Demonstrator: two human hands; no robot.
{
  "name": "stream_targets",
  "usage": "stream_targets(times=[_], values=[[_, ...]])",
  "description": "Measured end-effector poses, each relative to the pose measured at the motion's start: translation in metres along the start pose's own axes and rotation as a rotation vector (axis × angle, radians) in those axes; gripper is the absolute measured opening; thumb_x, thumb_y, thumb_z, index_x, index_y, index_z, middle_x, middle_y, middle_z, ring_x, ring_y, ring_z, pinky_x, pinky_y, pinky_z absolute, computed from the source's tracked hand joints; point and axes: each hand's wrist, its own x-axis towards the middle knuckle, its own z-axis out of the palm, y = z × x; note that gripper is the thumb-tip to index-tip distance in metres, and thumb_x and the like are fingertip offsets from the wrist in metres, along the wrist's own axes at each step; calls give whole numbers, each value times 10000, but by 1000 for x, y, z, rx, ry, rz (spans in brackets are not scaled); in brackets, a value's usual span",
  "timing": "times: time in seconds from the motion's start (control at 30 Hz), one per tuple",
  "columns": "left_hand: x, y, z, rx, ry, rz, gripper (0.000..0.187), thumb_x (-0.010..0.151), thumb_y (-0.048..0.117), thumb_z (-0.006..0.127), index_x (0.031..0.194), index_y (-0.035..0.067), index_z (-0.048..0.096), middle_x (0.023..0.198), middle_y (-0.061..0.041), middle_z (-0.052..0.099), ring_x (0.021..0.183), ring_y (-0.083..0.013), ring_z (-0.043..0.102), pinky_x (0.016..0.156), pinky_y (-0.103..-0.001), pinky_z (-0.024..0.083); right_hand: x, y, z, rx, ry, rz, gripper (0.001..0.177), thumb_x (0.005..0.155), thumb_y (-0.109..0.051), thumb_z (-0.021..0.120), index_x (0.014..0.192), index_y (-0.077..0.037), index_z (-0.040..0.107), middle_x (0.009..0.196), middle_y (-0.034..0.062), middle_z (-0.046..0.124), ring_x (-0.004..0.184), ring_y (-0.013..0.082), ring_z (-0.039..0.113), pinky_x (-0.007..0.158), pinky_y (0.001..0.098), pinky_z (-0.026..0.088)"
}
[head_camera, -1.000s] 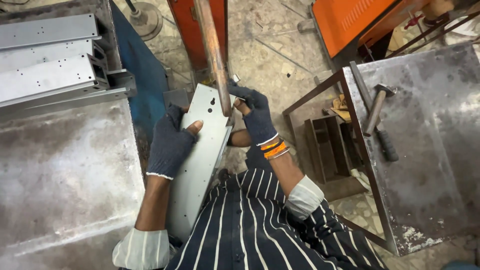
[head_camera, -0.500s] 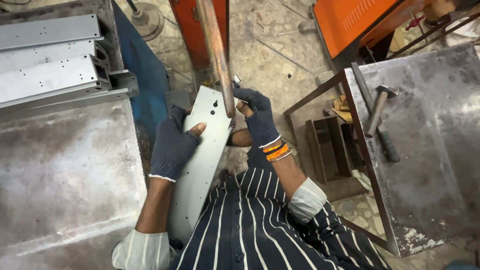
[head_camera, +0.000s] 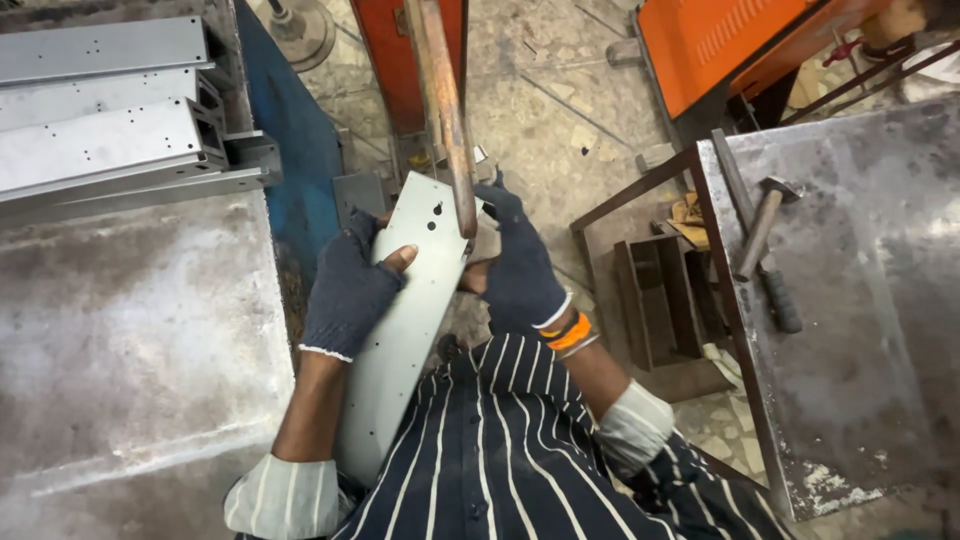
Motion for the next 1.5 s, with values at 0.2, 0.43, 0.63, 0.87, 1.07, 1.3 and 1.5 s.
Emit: stream_targets(times=[0.2,0.43,0.63,0.87,1.07,1.3,1.5], values=[[8,2,-5,-23,-65,-46,437,852,243,758,1184,-23,659,844,-202,752,748,-255,716,713,-386,563,-1,26,16,4,146,16,723,800,-135,859,1411,-23,488,1343,166,578,1292,293,606,1134,418,513],[11,-12,-5,-8,-67,97,401,871,232,767,1154,-33,662,933,-188,750,866,-217,728,788,-365,556,-10,34,21,-146,223,-1,645,804,-105,841,1367,-56,529,1271,144,657,1219,264,675,1037,375,571],[12,-4,-6,40,-75,39,387,858,216,762,1142,-27,660,954,-196,749,863,-215,730,793,-362,552,-4,14,12,-103,55,344,752,751,-119,830,1417,-69,483,1181,102,708,1180,231,697,969,350,588],[15,1,0,-92,-69,-22,390,865,212,746,1158,-26,647,969,-184,741,814,-247,698,738,-378,555,5,34,12,-31,177,8,663,799,-78,803,1401,-37,529,1314,141,632,1250,258,660,1068,391,571],[16,3,5,-48,-17,41,390,867,207,765,1149,-34,644,944,-192,744,808,-244,714,741,-379,556,6,42,9,13,175,28,615,851,-146,790,1406,-38,548,1331,125,638,1264,244,663,1082,389,568],[10,0,10,-37,55,118,383,856,183,774,1120,-56,632,911,-184,736,815,-224,716,726,-356,551,8,46,-16,215,1,-50,691,870,-78,833,1475,-26,503,1435,171,585,1334,279,580,1144,432,474],[8,5,11,-73,43,86,378,855,167,768,1130,-57,639,949,-176,742,838,-197,697,749,-337,549,17,48,-19,-195,105,119,276,1010,-87,688,1284,-110,712,1056,135,772,883,227,757,813,344,586]])
